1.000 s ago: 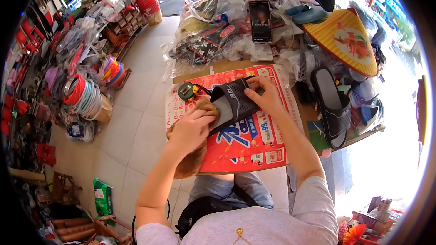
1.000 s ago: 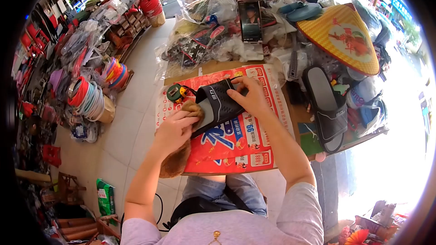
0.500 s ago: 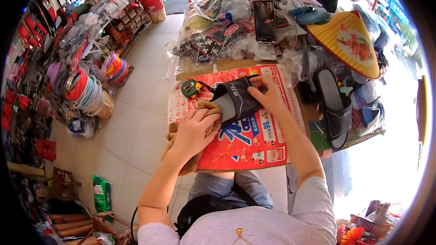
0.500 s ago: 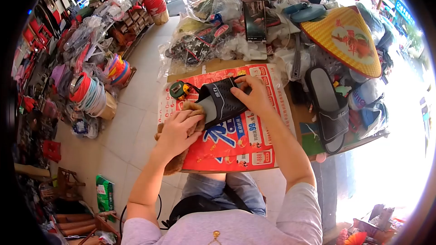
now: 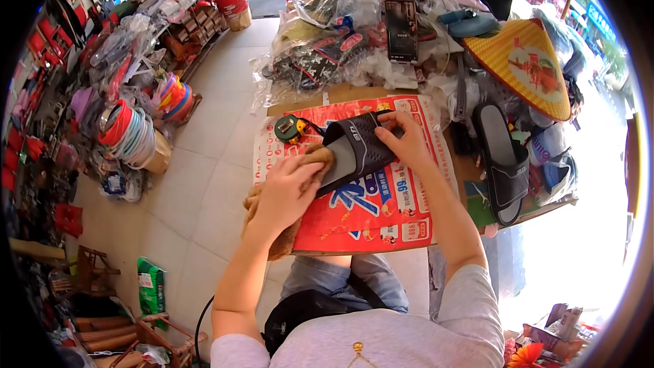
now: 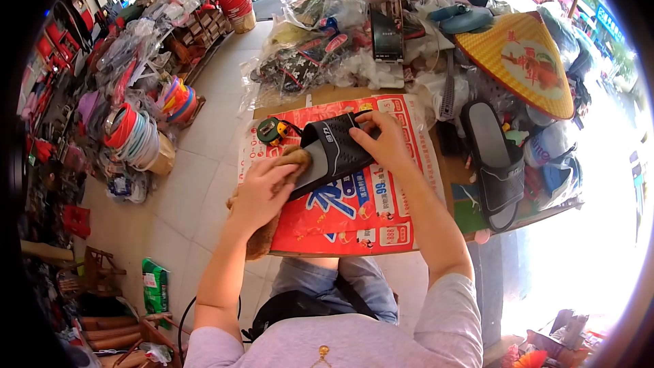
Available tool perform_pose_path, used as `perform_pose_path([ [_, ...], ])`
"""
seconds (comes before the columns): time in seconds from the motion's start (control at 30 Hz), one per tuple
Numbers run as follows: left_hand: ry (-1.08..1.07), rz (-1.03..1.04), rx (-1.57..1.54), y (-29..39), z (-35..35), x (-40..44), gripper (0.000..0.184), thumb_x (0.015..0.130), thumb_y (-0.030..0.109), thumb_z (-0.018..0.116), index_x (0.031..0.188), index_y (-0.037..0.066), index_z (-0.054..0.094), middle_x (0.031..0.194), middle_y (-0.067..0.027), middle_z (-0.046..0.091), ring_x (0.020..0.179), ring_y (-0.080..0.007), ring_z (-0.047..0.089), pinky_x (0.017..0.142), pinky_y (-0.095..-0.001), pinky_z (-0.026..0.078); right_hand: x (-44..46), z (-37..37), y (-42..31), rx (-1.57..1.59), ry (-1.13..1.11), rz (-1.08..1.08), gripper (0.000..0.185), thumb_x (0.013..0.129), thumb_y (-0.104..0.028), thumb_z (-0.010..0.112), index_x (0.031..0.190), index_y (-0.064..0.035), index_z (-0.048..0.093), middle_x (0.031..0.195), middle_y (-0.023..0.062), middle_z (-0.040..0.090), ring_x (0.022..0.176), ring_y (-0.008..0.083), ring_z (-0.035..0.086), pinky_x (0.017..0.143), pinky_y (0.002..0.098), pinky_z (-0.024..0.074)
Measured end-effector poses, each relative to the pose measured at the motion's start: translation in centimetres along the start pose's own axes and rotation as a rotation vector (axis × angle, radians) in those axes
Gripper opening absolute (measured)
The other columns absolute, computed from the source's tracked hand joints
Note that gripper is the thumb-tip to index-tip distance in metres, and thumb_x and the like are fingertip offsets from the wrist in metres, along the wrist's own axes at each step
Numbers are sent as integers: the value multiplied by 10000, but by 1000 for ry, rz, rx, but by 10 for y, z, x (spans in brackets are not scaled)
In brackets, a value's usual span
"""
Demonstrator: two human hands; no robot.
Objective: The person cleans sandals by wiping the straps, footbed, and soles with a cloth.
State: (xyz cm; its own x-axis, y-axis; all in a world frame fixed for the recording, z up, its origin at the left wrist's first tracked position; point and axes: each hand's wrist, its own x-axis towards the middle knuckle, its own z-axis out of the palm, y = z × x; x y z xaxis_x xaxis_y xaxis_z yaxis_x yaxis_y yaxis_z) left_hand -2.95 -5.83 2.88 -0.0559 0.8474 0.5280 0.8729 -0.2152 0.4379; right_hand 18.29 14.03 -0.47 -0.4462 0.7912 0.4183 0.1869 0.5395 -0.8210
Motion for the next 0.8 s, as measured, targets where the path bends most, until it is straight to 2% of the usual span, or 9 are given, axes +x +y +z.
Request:
perform_pose_path([
  [0.03, -39, 85, 119, -3, 9, 0, 286, 808, 110, 694, 1093, 110, 671, 1147, -100, 636, 1065, -328, 584, 917, -408, 473, 0, -1, -1, 28, -16, 47, 312, 779, -228, 779, 998, -29, 678, 763, 52, 622, 758, 188, 583, 730, 347, 453],
  [0.2, -8, 32, 130, -7, 10, -6, 260, 828, 113, 667, 1088, 114, 667, 1152, -97, 626, 1073, -320, 579, 919, -417, 469, 0, 1, 4, 14, -5, 16, 315, 777, -233, 779, 1000, -32, 680, 768, 52, 625, 761, 191, 580, 731, 350, 450],
  [0.4, -43, -236, 75, -22, -14, -17, 238, 841, 49, 640, 1075, 75, 675, 1077, -120, 635, 997, -339, 609, 837, -396, 522, 0, 0, 3, -16, 3, -12, 310, 774, -235, 781, 990, -36, 683, 757, 51, 622, 736, 191, 581, 723, 354, 449],
  [0.53, 21, -230, 38, -13, -15, -7, 253, 834, 48, 645, 1082, 83, 675, 1072, -116, 633, 987, -341, 610, 842, -404, 520, 2, 0, -1, -21, -14, 15, 312, 768, -237, 786, 988, -40, 684, 749, 46, 619, 741, 189, 581, 725, 351, 450],
  [0.6, 67, -89, 52, -6, -5, -3, 264, 827, 58, 647, 1086, 105, 675, 1083, -106, 629, 1004, -335, 600, 826, -413, 521, 1, 0, -2, -11, -11, 19, 314, 766, -238, 788, 986, -40, 684, 748, 47, 619, 742, 188, 581, 723, 351, 451],
  [0.63, 71, -90, 48, -3, -3, -3, 264, 827, 58, 647, 1086, 105, 675, 1083, -106, 629, 1004, -335, 600, 826, -413, 521, 1, -1, -2, 2, -6, 24, 316, 764, -239, 790, 984, -40, 683, 748, 47, 619, 744, 187, 581, 721, 350, 452],
  [0.7, -109, -102, 152, 1, -2, -3, 260, 815, 25, 660, 1067, 82, 680, 1116, -113, 631, 1023, -337, 600, 894, -405, 498, 0, 0, 0, -22, 7, -12, 313, 765, -239, 790, 982, -40, 683, 746, 48, 618, 745, 187, 580, 717, 349, 453],
  [0.8, -97, -169, 163, -10, -14, -16, 239, 820, 33, 656, 1053, 82, 684, 1104, -105, 633, 1024, -324, 603, 851, -393, 515, 0, -2, -2, -28, 10, -17, 312, 765, -240, 791, 980, -42, 683, 747, 47, 616, 753, 190, 575, 717, 350, 452],
])
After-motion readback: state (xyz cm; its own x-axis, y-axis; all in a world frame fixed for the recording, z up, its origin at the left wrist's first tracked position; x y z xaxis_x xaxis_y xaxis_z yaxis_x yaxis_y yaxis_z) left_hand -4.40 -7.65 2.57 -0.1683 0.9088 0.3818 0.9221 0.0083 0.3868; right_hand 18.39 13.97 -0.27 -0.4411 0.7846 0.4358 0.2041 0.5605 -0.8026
